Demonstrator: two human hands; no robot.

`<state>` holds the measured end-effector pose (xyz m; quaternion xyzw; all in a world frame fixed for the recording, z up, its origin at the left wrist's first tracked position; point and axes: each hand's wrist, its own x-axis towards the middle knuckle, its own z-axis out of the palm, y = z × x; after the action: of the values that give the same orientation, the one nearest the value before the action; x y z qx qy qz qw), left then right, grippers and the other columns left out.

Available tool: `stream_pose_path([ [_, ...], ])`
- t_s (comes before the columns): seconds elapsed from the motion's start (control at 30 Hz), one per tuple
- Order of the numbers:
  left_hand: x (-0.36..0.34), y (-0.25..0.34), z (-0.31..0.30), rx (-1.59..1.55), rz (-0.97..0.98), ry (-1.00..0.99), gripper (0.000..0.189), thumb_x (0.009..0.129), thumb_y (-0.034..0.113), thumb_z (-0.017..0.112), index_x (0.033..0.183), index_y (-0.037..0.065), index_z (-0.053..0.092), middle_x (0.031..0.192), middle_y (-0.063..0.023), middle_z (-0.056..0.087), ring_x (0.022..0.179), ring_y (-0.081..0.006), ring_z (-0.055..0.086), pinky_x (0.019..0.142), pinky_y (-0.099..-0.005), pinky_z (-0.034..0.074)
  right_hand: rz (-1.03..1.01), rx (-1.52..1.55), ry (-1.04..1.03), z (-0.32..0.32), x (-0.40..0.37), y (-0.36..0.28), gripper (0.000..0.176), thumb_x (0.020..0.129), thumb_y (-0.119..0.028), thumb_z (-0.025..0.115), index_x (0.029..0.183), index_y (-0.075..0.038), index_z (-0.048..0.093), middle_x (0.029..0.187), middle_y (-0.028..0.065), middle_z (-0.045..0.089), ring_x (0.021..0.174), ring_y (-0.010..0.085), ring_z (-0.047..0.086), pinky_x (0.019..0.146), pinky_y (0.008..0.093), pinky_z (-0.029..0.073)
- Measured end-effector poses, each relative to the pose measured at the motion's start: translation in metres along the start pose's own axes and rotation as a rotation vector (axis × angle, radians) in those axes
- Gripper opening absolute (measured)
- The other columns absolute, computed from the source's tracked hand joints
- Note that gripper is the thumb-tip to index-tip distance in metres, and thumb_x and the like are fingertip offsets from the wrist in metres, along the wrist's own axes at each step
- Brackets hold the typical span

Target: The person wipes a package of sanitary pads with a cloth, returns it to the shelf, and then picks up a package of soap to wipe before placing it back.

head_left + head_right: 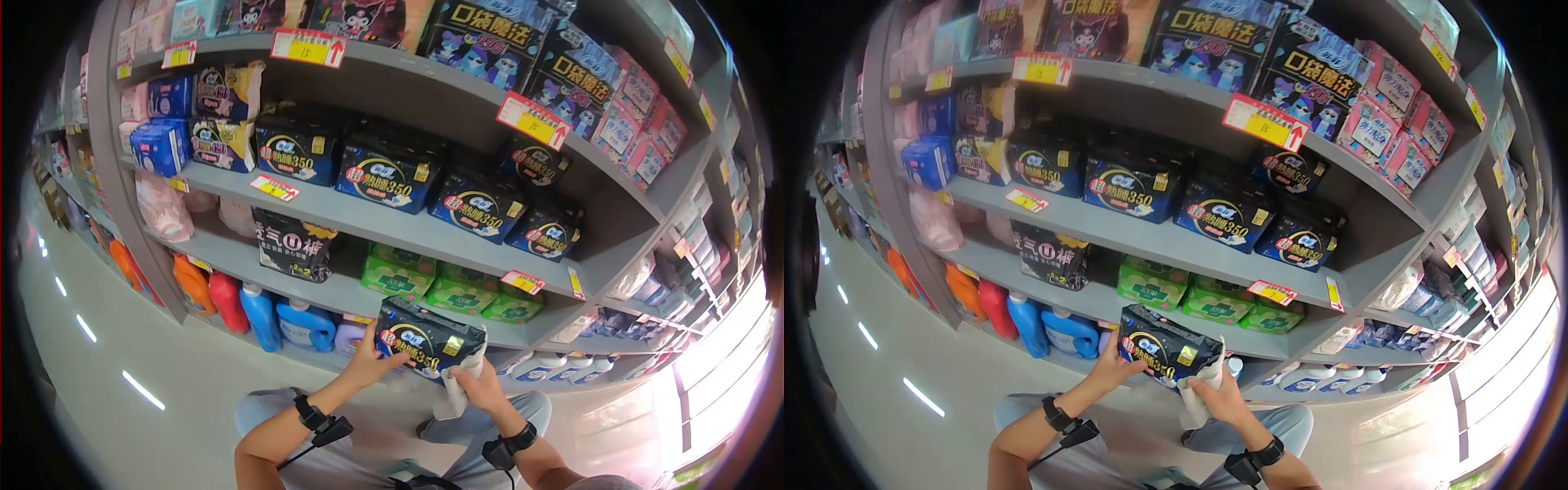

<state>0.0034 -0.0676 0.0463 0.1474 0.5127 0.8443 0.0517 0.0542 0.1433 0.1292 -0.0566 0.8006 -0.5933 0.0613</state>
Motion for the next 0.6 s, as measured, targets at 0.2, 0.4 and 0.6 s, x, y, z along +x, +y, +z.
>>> stream_pose_path([
  [0.2, -0.003, 0.029, 0.004, 0.015, 0.006, -0.037, 0.078, 0.076, 0.003, 0.066, 0.134, 0.002, 0.014, 0.124, -0.0105, 0.037, 0.11, -0.0159, 0.044, 0.089, -0.0288, 0.042, -0.072, -0.039, 0.028, -0.015, 0.001, -0.008, 0.042, 0.078, -0.021, 0.065, 0.11, 0.0, 0.047, 0.093, 0.0064, 0.061, 0.083, 0.0128, 0.057, 0.073, 0.0278, 0.047],
  [0.4, -0.005, 0.099, 0.027, 0.207, 0.024, 0.082, 0.071, 0.078, 0.007, 0.065, 0.132, 0.0, 0.019, 0.12, -0.0119, 0.042, 0.108, -0.0151, 0.045, 0.085, -0.0288, 0.045, -0.176, 0.042, 0.078, -0.016, 0.012, -0.036, 0.042, 0.074, -0.024, 0.07, 0.103, 0.0, 0.053, 0.091, 0.0068, 0.063, 0.081, 0.0116, 0.057, 0.073, 0.0269, 0.046],
  [0.6, 0.005, 0.178, 0.031, 0.47, 0.22, 0.348, 0.057, 0.083, 0.019, 0.06, 0.126, -0.001, 0.029, 0.113, -0.0117, 0.051, 0.098, -0.0162, 0.052, 0.085, -0.0279, 0.042, -0.199, 0.181, 0.15, -0.023, 0.009, -0.041, 0.02, 0.077, -0.011, 0.061, 0.093, 0.001, 0.056, 0.083, 0.0033, 0.061, 0.075, 0.0083, 0.054, 0.068, 0.024, 0.045],
])
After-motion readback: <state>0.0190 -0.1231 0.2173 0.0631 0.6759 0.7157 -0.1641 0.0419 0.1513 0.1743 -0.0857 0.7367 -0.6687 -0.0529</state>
